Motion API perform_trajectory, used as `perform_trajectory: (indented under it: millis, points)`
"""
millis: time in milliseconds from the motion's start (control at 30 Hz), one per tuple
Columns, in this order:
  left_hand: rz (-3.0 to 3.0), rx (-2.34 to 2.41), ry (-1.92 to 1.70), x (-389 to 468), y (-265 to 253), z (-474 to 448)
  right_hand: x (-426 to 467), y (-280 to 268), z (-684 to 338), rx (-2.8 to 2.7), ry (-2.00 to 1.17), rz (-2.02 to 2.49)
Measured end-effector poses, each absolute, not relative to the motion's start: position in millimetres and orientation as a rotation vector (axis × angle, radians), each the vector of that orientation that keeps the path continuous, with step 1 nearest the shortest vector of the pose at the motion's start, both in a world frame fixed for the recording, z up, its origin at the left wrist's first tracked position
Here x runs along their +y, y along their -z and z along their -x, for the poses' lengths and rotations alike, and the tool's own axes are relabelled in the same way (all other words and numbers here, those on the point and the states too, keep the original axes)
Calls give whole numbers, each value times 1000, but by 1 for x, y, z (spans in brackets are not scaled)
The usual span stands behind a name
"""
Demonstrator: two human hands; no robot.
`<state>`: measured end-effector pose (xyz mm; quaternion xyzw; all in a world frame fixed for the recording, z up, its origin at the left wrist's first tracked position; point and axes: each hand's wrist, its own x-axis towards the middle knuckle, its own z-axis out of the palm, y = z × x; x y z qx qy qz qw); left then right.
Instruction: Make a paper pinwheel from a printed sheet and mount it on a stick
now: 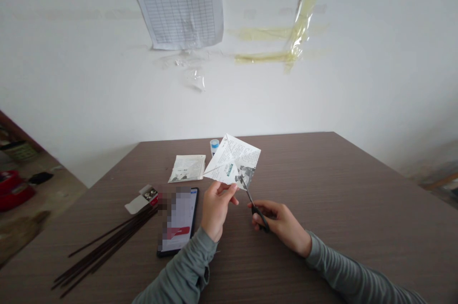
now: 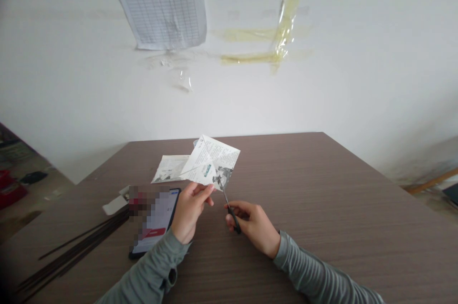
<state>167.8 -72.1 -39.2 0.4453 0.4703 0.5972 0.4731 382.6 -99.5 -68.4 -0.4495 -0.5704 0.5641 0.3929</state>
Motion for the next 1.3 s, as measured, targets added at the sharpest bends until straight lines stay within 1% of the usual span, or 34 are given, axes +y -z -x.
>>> perform_trajectory:
  millis: [367, 1300]
  points:
    - [-1100, 1174, -1416, -74, 38, -169, -102, 61, -380, -1414, -1426, 1146]
    - [-1091, 1166, -1381, -73, 40, -173, -98, 69, -384, -1419, -1394, 1137]
